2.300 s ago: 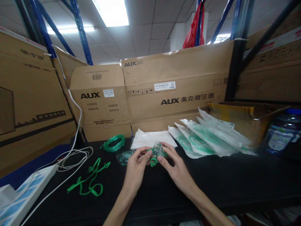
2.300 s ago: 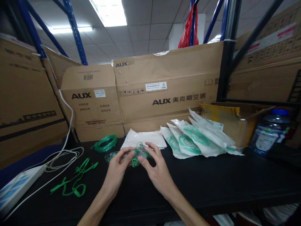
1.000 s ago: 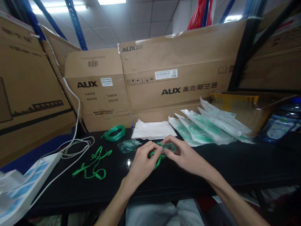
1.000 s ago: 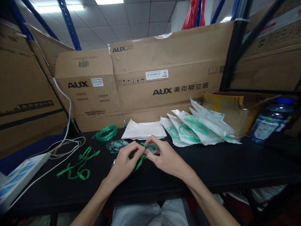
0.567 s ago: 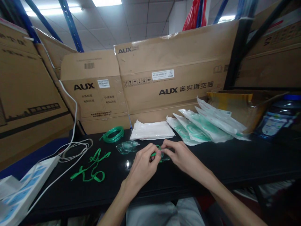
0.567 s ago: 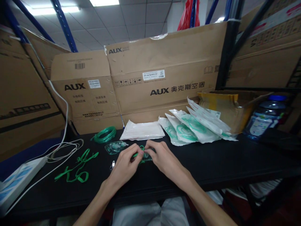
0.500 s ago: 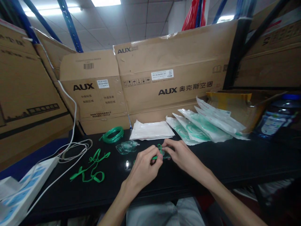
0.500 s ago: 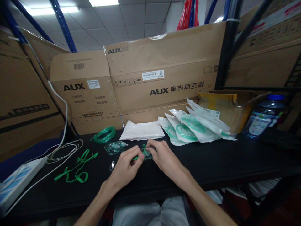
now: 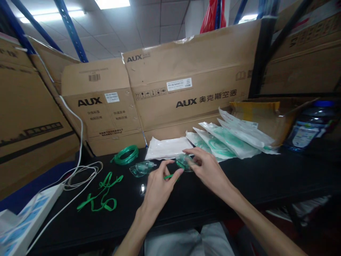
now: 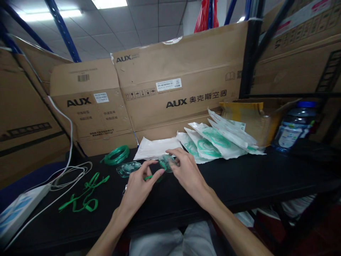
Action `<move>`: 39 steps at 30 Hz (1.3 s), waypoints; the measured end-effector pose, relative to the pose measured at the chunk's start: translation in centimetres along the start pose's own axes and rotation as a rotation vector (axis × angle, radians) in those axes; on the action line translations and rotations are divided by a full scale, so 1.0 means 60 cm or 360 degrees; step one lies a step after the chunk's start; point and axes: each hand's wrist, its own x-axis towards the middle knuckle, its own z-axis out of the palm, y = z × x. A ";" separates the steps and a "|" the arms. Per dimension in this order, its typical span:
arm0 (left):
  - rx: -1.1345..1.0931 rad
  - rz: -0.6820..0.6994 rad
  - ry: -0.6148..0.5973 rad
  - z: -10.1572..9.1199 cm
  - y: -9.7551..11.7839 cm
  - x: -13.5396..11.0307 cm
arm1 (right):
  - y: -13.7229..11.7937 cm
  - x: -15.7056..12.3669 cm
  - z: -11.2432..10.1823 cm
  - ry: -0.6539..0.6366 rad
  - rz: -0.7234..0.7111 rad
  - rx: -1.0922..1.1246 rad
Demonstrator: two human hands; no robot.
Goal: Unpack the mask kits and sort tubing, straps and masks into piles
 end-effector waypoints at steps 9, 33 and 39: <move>-0.0008 0.0052 -0.0222 0.000 -0.009 0.000 | 0.011 -0.006 0.022 -0.0135 0.0142 0.0217; 0.0087 0.0180 -0.0357 -0.036 0.052 -0.033 | 0.025 -0.011 0.056 0.0134 0.0518 0.0338; 0.0052 0.0167 -0.0448 -0.055 0.068 -0.039 | 0.023 -0.013 0.065 0.0146 0.0553 0.0400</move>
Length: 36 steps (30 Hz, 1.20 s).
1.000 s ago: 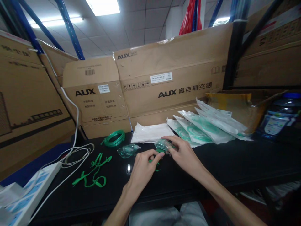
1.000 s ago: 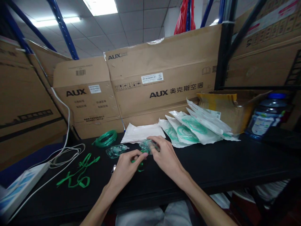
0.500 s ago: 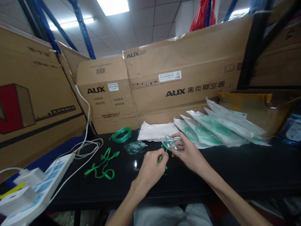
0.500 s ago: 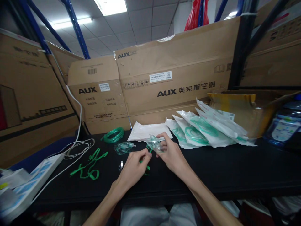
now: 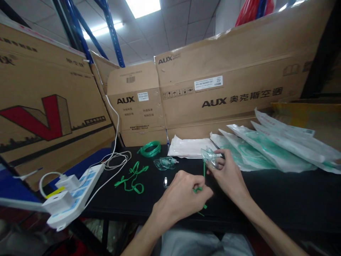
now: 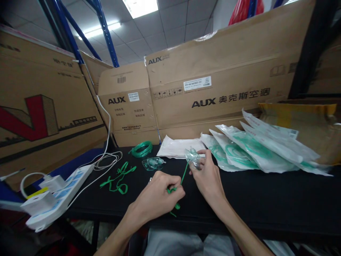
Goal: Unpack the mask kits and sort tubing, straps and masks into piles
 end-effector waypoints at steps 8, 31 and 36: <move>0.0198 -0.0223 0.0088 -0.013 -0.033 0.012 | -0.002 -0.003 0.008 -0.0442 0.0118 0.0650; 0.0149 -0.0150 0.0272 -0.049 -0.041 0.016 | 0.010 -0.005 0.007 -0.0219 -0.0149 0.0264; 0.0433 -0.0382 0.0787 -0.159 -0.085 -0.012 | 0.015 0.004 -0.001 -0.0259 -0.0162 0.0250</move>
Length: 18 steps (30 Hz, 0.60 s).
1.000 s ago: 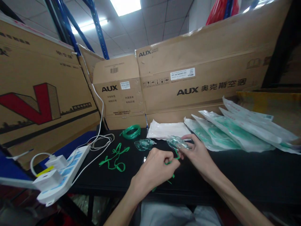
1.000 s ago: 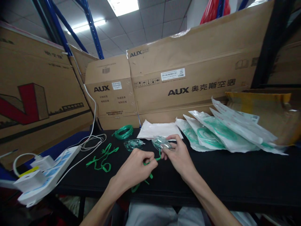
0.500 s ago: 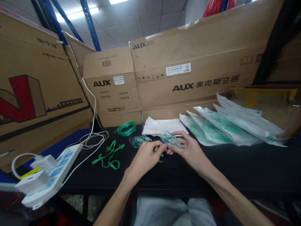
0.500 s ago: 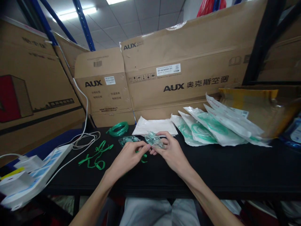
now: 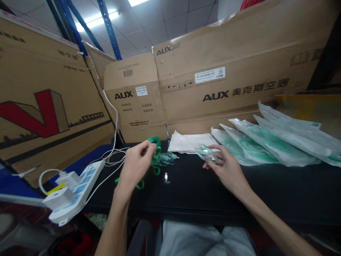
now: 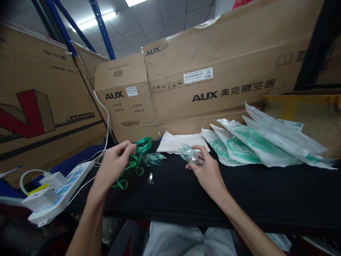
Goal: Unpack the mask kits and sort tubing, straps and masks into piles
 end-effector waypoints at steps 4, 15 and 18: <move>0.0381 -0.0338 -0.0069 -0.039 -0.084 0.026 | 0.002 0.000 0.004 -0.0060 0.0032 0.0044; 0.0757 -0.0587 -0.0516 -0.057 -0.197 0.037 | 0.012 0.000 0.009 -0.0309 0.0135 0.0209; 0.0644 -0.0353 -0.0302 -0.043 -0.138 0.034 | 0.006 -0.002 0.012 -0.0306 0.0114 0.0208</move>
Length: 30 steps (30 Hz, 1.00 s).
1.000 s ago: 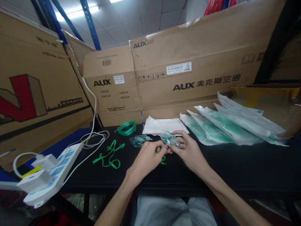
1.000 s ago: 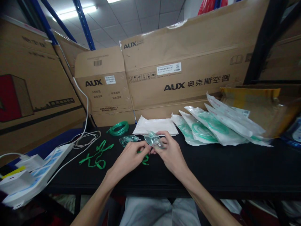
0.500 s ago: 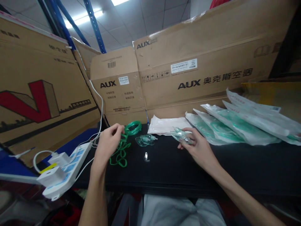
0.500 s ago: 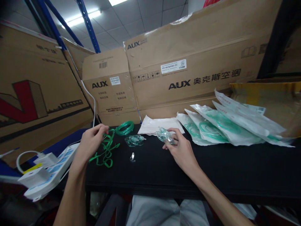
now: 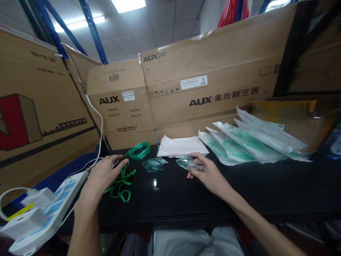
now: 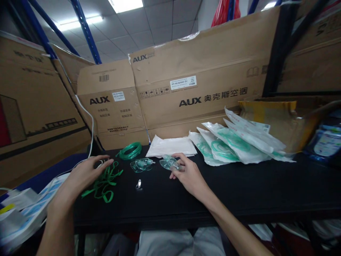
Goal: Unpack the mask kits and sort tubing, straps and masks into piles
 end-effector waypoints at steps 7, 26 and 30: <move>-0.1072 0.0486 -0.0489 0.090 0.185 -0.049 | -0.011 -0.009 0.010 -0.0003 -0.0096 0.0047; -0.2010 0.0224 -0.1101 0.151 0.211 -0.054 | -0.029 -0.012 0.013 -0.0163 -0.0076 0.0203; -0.2058 0.0279 -0.1057 0.140 0.215 -0.057 | -0.021 -0.004 0.008 0.0166 0.0041 0.0069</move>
